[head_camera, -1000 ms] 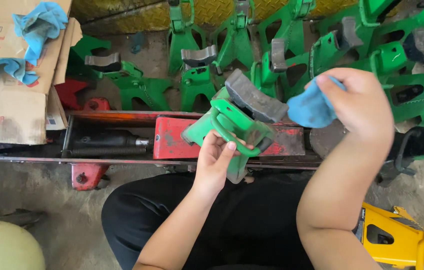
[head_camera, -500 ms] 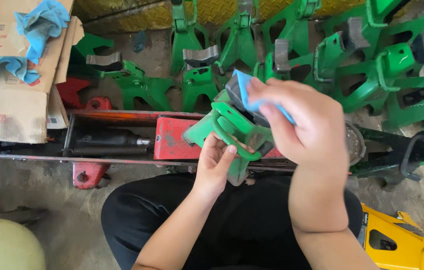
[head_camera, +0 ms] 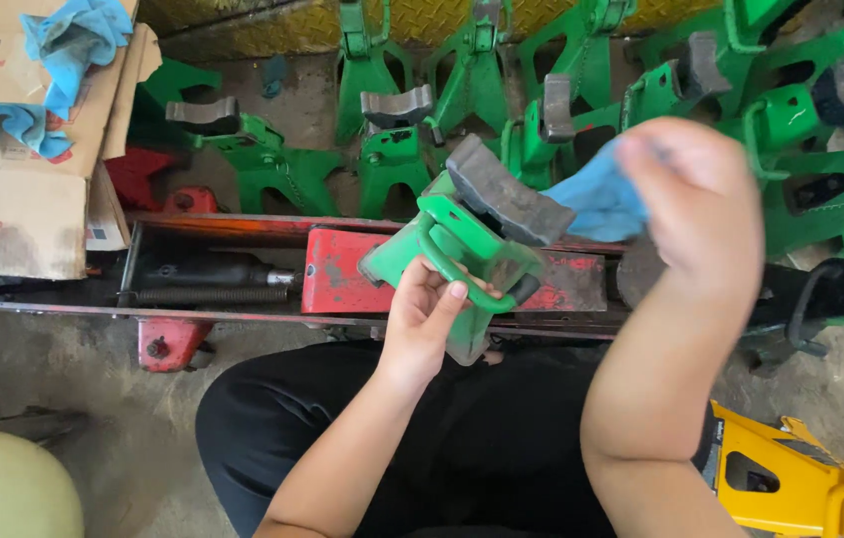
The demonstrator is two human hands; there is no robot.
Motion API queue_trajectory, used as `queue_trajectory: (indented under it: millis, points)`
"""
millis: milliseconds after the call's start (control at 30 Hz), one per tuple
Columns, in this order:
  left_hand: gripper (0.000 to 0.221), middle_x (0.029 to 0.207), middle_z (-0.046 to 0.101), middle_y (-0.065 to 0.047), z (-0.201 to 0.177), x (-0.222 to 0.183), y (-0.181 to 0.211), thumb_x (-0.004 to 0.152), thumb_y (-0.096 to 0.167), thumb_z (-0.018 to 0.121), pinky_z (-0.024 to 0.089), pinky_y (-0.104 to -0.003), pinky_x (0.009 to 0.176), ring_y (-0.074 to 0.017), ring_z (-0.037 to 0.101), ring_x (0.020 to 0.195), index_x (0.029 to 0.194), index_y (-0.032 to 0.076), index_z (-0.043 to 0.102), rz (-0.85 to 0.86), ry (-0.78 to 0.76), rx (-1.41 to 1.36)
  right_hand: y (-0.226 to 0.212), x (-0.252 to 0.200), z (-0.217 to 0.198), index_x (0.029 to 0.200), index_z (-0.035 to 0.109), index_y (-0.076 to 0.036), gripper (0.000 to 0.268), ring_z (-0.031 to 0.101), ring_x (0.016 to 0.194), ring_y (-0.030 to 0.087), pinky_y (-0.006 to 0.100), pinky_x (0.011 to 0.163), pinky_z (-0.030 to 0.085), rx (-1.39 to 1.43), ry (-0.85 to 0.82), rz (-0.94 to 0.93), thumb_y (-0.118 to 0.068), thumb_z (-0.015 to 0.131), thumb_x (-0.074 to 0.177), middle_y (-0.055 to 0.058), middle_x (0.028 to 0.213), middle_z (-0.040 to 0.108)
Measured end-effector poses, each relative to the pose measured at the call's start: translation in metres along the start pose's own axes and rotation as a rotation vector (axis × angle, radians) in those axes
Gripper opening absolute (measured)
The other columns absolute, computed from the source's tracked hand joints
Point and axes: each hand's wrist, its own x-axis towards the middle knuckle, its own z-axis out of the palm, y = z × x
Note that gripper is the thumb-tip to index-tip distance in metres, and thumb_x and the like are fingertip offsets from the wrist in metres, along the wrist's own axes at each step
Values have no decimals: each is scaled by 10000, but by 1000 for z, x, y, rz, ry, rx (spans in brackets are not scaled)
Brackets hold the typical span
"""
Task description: Cleaning and wiping down yellow and green jack stands using a blue cloth.
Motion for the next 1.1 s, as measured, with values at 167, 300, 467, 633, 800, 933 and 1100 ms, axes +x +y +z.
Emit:
queue_trajectory:
  millis: [167, 300, 467, 633, 800, 933, 1100]
  points:
    - [176, 1093, 677, -143, -1, 0, -1, 1051, 38, 574, 550, -450, 1012, -272, 701, 1063, 1207, 10, 497, 4, 9, 3, 47, 23, 20, 980, 684, -4, 197, 580, 692, 104, 263, 626, 472, -209, -97, 288, -185, 638, 1039, 17, 783, 659]
    - [176, 1095, 677, -142, -1, 1, -2, 1053, 39, 572, 549, -450, 1020, -268, 698, 1071, 1209, 11, 497, 4, 13, 4, 19, 15, 46, 1060, 666, 3, 193, 607, 790, 87, 249, 725, 500, 236, 65, 117, -176, 603, 1094, -5, 903, 677]
    - [202, 1112, 679, -148, -1, -1, -2, 1054, 36, 566, 546, -445, 1027, -265, 697, 1077, 1242, -1, 501, 9, 22, 44, -23, -8, 39, 1158, 681, 23, 200, 568, 891, 67, 224, 791, 443, 371, -187, 97, -147, 587, 1109, -4, 991, 652]
    - [218, 1117, 679, -149, 0, 0, 1, 1053, 38, 561, 549, -442, 1025, -261, 696, 1080, 1258, 0, 496, -1, 20, 36, -53, -20, 9, 1145, 676, 23, 219, 588, 874, 67, 223, 775, 458, 211, -276, 103, -167, 572, 1117, 10, 948, 667]
    - [222, 1127, 678, -153, 1, 0, 0, 1058, 42, 564, 549, -440, 1023, -256, 693, 1084, 1264, -1, 494, 8, 10, 24, -58, -26, 33, 1149, 654, 6, 212, 637, 877, 71, 231, 794, 512, 263, -227, 100, -178, 559, 1102, 13, 1001, 693]
    - [221, 1123, 681, -161, 2, -1, 2, 1059, 54, 568, 552, -441, 1016, -256, 693, 1074, 1261, -1, 497, -2, 8, 30, -46, -24, 44, 1173, 657, 28, 209, 587, 889, 62, 234, 807, 474, 236, -156, 42, -158, 566, 1144, 18, 1013, 669]
    - [209, 1133, 678, -158, 1, 1, 2, 1056, 58, 572, 552, -442, 1018, -256, 690, 1081, 1244, 8, 497, -2, -2, -7, -53, -31, 24, 1172, 659, 22, 197, 593, 830, 83, 239, 740, 479, 192, -173, 92, -143, 568, 1116, 27, 981, 661]
